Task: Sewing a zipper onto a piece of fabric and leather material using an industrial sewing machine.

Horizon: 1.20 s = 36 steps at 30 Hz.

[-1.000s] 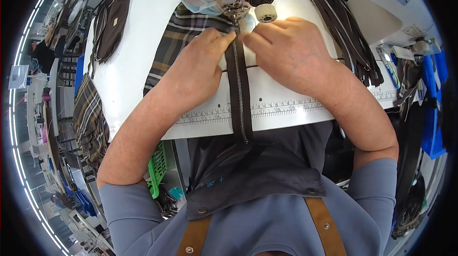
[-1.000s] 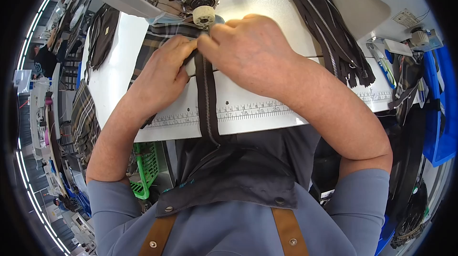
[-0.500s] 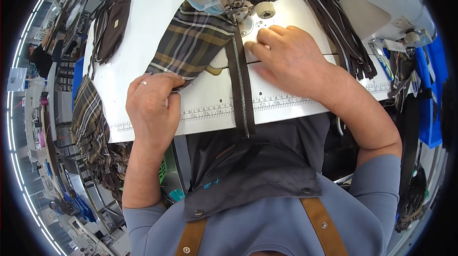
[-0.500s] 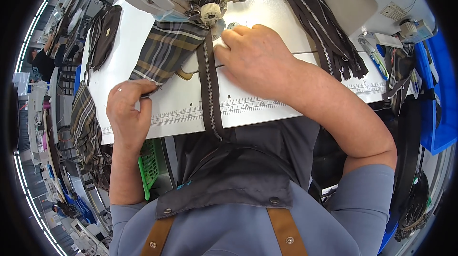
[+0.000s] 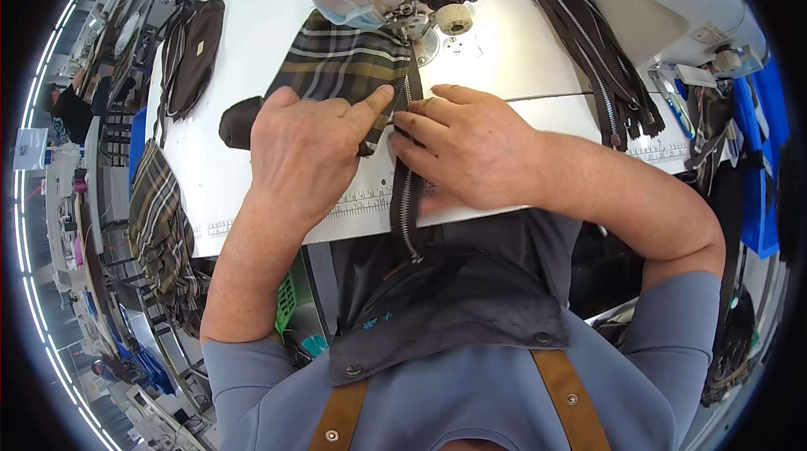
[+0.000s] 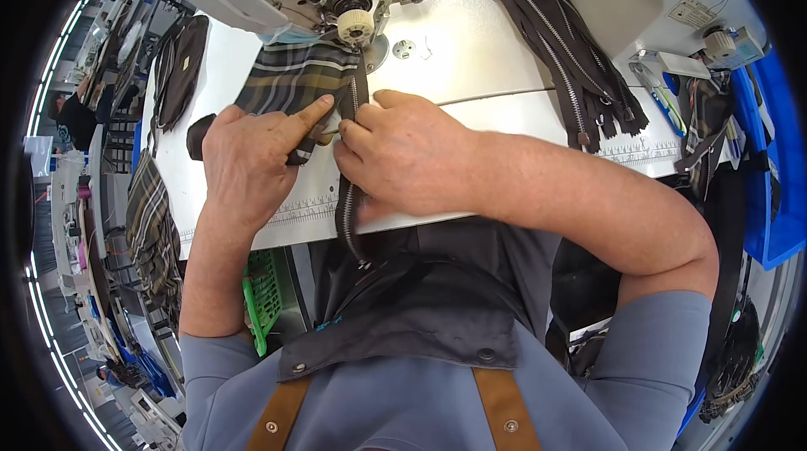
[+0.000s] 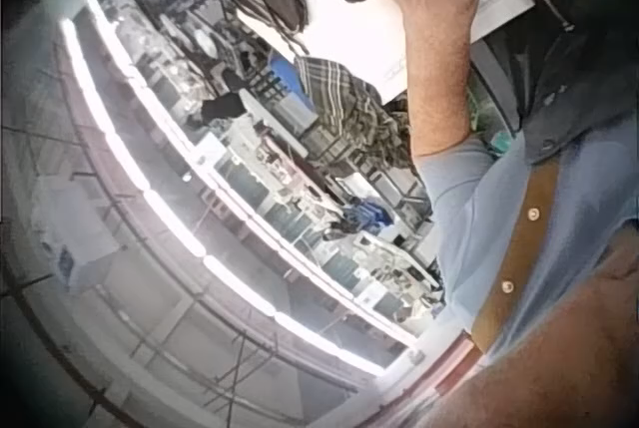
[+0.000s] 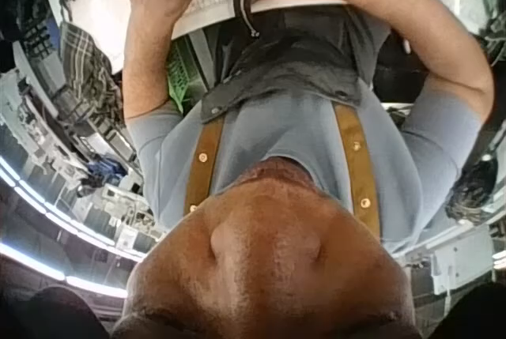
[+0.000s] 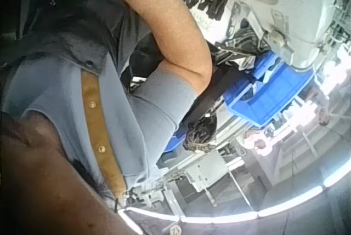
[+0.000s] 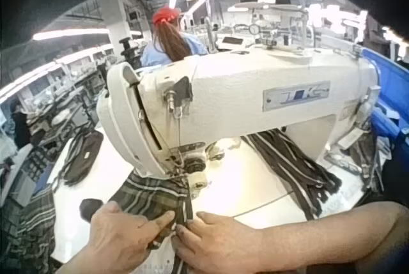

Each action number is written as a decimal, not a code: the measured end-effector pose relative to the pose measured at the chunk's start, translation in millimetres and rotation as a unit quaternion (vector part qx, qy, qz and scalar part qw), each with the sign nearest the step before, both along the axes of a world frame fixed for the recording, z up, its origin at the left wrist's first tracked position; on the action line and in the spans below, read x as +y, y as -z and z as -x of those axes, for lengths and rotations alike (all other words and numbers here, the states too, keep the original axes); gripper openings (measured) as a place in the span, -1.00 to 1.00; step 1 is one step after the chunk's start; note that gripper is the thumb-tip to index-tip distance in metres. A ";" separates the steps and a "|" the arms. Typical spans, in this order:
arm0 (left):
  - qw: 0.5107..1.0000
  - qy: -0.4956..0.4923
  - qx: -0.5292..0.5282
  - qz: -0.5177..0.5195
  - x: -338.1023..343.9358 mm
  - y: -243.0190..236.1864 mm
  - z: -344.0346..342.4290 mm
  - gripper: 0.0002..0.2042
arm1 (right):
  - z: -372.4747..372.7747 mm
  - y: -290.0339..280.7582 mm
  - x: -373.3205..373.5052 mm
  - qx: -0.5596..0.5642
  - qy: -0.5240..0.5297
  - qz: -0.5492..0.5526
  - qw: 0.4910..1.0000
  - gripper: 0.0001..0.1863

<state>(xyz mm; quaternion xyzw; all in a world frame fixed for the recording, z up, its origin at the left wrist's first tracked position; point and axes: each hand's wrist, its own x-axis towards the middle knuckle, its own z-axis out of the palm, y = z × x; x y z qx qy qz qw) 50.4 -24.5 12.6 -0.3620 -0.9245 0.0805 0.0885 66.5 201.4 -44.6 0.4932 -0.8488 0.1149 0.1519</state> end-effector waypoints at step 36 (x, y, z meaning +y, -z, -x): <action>0.947 0.065 -0.252 -0.188 19.9 6.9 13.8 -0.62 | -4.7 18.7 -14.0 0.104 -0.028 0.078 0.991 -0.74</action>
